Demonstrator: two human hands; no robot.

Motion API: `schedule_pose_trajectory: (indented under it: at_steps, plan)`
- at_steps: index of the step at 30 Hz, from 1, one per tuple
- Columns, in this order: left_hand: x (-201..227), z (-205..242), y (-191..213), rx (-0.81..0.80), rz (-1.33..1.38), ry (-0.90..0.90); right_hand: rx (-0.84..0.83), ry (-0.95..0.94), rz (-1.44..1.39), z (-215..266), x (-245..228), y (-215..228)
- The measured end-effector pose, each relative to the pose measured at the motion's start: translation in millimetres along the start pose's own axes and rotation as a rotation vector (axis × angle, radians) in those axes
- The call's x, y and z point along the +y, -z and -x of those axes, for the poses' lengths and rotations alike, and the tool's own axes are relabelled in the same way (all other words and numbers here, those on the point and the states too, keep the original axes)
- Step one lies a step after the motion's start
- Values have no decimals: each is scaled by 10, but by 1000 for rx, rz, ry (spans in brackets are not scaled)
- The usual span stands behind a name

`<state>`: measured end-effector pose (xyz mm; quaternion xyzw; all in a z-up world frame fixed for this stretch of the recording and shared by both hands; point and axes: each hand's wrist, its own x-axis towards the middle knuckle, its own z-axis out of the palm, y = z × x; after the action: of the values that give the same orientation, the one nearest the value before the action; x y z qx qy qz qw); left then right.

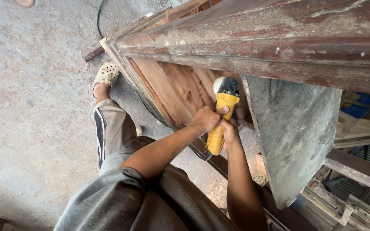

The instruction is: The person sands the interior and exterior surfaces of a wooden cabinet using a power sander, reaching into the shelves and along the frame.

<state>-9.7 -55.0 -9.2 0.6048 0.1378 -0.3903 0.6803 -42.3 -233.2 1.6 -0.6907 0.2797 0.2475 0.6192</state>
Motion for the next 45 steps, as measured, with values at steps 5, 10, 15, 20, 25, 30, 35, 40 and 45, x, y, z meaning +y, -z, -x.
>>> schedule_pose_trajectory:
  at_steps: [5, 10, 15, 20, 25, 30, 35, 40, 45]
  plan:
    - [2, -77, -331, -192, -10, 145, 14, -138, -189, 152, 360, 451]
    - [15, 20, 11, -46, -157, -52, -48, -10, -205, 47, 185, 84]
    - [182, 165, 819, 233, -147, -90, -319, -130, -229, -536, -137, -638]
    - [224, 96, 1231, 319, -364, -197, -421, 57, -142, -706, -451, -1167]
    - [262, 46, 1191, 328, -98, -164, -328, 64, -52, -538, -689, -1335]
    - [324, -20, 920, 206, -99, -145, -174, 20, 136, -452, -749, -1015]
    - [343, -133, 603, 85, 12, -24, -97, -30, 78, -477, -510, -485]
    - [164, -464, 46, -50, -234, -127, -66, -166, -68, -492, -55, 89]
    - [201, -316, -29, -2, -194, 11, -119, -10, -294, -161, 182, 154]
